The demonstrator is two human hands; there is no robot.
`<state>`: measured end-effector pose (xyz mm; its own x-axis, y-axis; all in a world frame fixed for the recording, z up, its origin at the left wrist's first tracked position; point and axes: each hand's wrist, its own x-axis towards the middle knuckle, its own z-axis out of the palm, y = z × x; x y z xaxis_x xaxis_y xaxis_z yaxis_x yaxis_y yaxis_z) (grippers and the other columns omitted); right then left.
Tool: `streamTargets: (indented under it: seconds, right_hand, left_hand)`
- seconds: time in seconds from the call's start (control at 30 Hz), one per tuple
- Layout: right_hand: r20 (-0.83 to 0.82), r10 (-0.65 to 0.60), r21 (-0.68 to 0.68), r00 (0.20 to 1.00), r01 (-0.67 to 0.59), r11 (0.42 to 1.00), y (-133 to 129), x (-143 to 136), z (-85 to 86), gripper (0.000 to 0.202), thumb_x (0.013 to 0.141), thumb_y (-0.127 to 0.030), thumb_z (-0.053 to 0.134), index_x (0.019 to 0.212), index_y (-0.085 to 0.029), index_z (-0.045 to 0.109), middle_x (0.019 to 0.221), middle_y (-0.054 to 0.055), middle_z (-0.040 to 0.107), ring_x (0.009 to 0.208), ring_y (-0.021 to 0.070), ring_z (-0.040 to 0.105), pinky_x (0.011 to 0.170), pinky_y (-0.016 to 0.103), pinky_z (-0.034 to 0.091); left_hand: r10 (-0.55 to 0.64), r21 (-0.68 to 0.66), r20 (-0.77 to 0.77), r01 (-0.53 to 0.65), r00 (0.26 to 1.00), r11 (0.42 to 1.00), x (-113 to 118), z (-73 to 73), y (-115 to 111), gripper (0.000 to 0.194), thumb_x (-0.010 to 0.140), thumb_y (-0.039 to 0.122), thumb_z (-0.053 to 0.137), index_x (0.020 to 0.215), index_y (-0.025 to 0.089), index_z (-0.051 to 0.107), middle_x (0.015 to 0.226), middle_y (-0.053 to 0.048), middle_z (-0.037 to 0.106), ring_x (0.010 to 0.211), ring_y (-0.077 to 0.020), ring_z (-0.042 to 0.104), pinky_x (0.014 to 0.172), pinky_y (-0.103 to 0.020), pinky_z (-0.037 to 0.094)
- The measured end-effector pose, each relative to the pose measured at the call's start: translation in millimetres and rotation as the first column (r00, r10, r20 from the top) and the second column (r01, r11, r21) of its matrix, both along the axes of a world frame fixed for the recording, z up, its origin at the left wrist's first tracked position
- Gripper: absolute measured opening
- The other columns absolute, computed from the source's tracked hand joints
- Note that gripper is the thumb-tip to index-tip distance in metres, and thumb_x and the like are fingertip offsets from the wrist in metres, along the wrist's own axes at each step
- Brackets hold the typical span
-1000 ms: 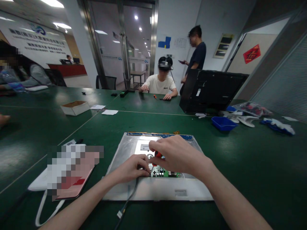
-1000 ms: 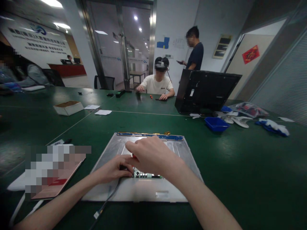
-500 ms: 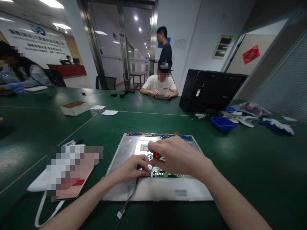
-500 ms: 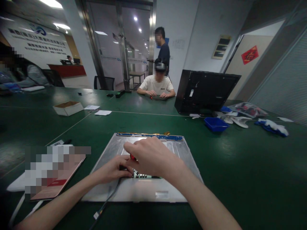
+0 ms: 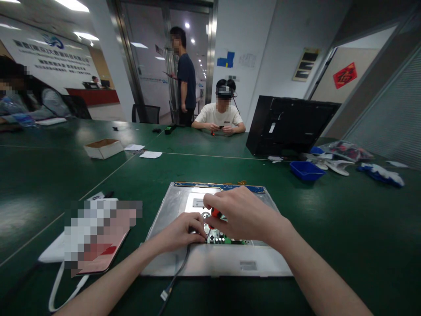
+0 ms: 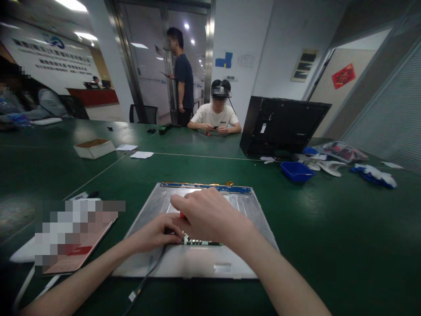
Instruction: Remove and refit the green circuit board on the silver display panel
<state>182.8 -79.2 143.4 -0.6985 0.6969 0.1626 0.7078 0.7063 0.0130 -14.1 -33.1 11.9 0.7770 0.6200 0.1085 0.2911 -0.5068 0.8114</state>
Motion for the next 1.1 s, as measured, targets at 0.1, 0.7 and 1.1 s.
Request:
streamTargets:
  seconds: [0.1, 0.7, 1.1]
  right_hand:
    - [0.009, 0.015, 0.004, 1.000, -0.016, 1.000, -2.6, -0.1, 1.4, 0.017, 0.091, -0.034, 0.049, 0.083, -0.019, 0.053, 0.071, 0.001, 0.063, 0.056, 0.0122, 0.048, 0.049, 0.027, 0.018]
    - [-0.005, 0.044, -0.053, 0.999, -0.044, 0.998, -4.4, 2.9, 5.4, 0.010, 0.086, -0.029, 0.052, 0.085, -0.018, 0.053, 0.081, 0.003, 0.065, 0.064, 0.0141, 0.053, 0.051, 0.028, 0.023]
    - [0.023, 0.014, -0.029, 1.000, -0.013, 0.999, -2.1, 0.0, 3.0, 0.016, 0.090, -0.035, 0.049, 0.085, -0.020, 0.052, 0.072, 0.000, 0.064, 0.059, 0.0132, 0.052, 0.051, 0.027, 0.019]
  left_hand:
    - [-0.003, 0.015, 0.015, 0.003, 1.000, 1.000, -0.6, -2.1, 0.7, 0.005, 0.076, 0.017, 0.073, 0.080, 0.020, 0.074, 0.087, -0.001, 0.065, 0.081, -0.0158, 0.060, 0.074, -0.026, 0.045]
    - [-0.008, 0.015, 0.000, 0.008, 1.000, 1.000, -0.7, -2.2, 1.0, 0.003, 0.078, 0.022, 0.071, 0.080, 0.021, 0.074, 0.088, -0.001, 0.064, 0.081, -0.0162, 0.059, 0.074, -0.026, 0.045]
    - [0.004, -0.002, -0.005, -0.004, 1.000, 1.000, 0.1, 1.5, -0.8, 0.003, 0.078, 0.019, 0.071, 0.080, 0.019, 0.073, 0.088, -0.001, 0.063, 0.081, -0.0162, 0.059, 0.073, -0.026, 0.045]
